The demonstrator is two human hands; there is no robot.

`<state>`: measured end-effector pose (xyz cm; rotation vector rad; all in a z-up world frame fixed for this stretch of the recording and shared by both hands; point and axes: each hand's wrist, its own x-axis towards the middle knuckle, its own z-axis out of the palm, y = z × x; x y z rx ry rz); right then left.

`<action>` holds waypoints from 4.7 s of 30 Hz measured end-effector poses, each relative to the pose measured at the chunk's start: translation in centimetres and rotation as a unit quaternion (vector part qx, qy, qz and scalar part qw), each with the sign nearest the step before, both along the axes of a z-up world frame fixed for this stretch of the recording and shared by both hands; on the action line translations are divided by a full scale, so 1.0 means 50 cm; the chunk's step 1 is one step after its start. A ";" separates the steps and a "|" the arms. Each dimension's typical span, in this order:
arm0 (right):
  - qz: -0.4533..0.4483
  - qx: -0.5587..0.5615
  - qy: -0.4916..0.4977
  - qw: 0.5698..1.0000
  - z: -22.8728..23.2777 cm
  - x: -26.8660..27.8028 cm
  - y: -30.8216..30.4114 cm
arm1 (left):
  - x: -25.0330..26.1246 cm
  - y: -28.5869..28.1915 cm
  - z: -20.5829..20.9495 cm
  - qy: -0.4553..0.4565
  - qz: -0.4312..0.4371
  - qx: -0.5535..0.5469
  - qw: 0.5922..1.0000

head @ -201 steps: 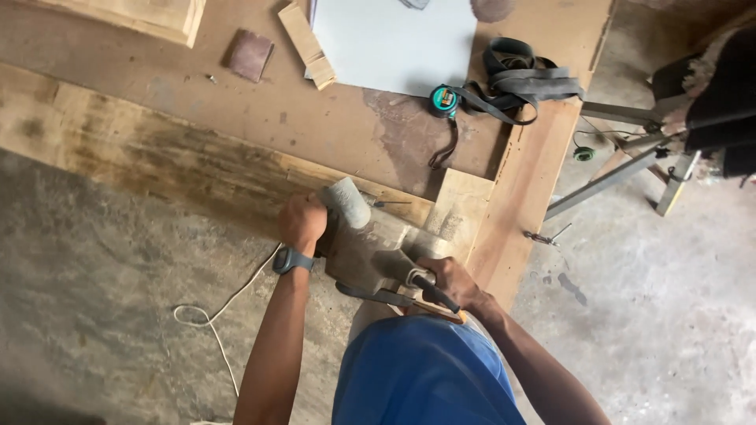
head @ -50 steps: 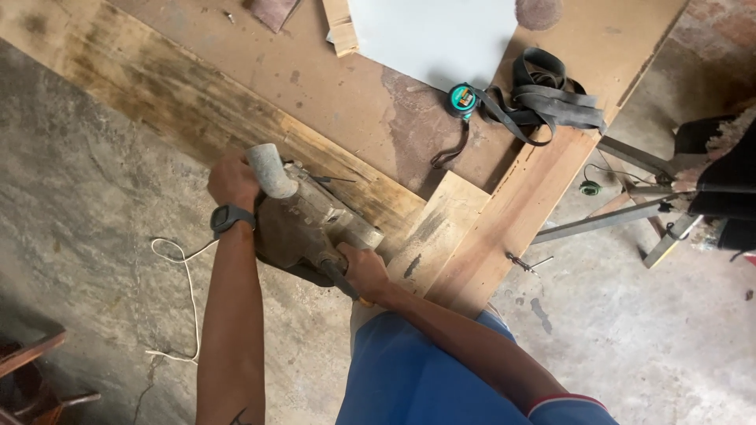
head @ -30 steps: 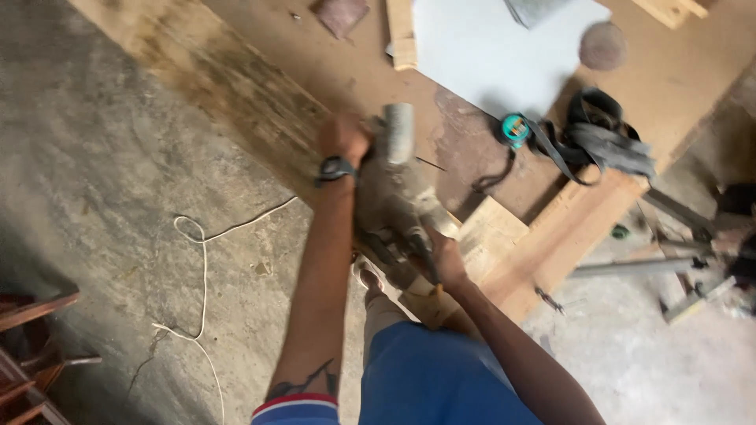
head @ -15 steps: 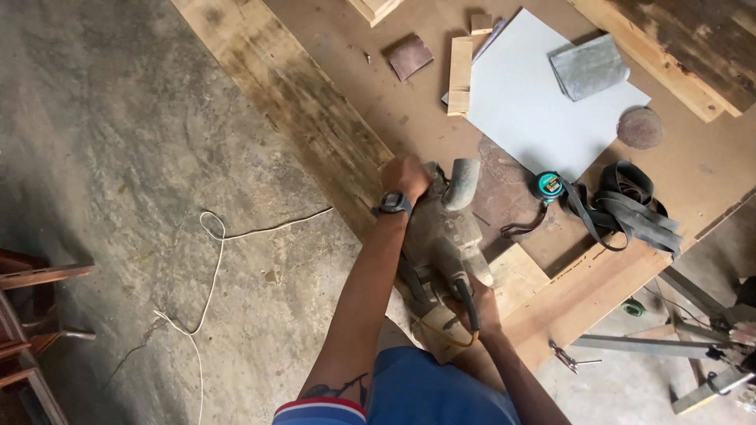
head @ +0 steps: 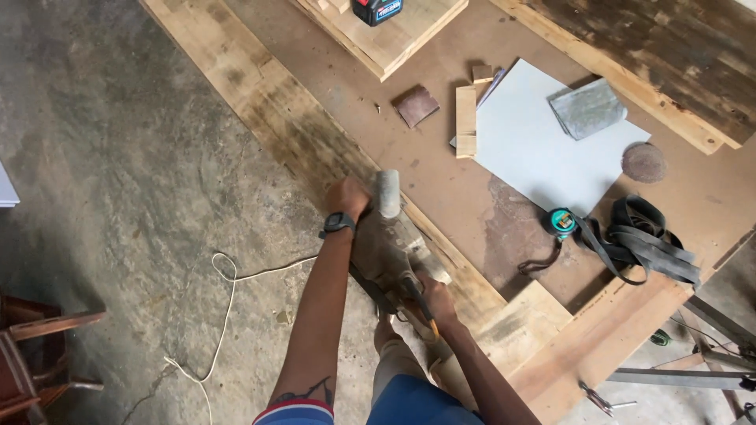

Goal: The person uses an electric belt sander to smooth a long wooden plank on a workbench. They move the sander back and forth along the plank's length, covering the surface repeatedly.

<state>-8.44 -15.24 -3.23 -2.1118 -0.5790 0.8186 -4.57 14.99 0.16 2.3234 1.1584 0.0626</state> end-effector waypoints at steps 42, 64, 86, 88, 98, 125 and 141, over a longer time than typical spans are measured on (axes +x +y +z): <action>0.008 0.043 0.005 0.999 0.097 0.086 0.228 | -0.427 -0.029 -0.038 -0.269 -0.021 0.261 0.927; 0.022 0.073 0.002 0.997 0.003 0.223 0.394 | -0.155 0.320 0.123 -0.207 -0.249 0.018 0.946; 0.094 -0.008 0.039 0.995 -0.040 0.448 0.964 | 0.280 0.854 0.005 0.006 0.011 0.046 0.999; 0.088 -0.013 0.041 0.995 -0.033 0.448 0.935 | 0.284 0.850 -0.013 -0.006 0.004 0.046 0.999; 0.166 0.186 -0.094 0.964 -0.026 0.370 0.590 | 0.269 0.651 -0.029 0.057 -0.115 -0.014 0.992; 0.046 -0.071 -0.004 0.996 0.074 0.369 0.680 | 0.309 0.696 -0.048 0.022 0.006 0.029 0.999; 0.053 -0.060 0.031 0.996 0.048 0.452 0.898 | 0.357 0.926 -0.096 -0.101 -0.013 0.179 0.979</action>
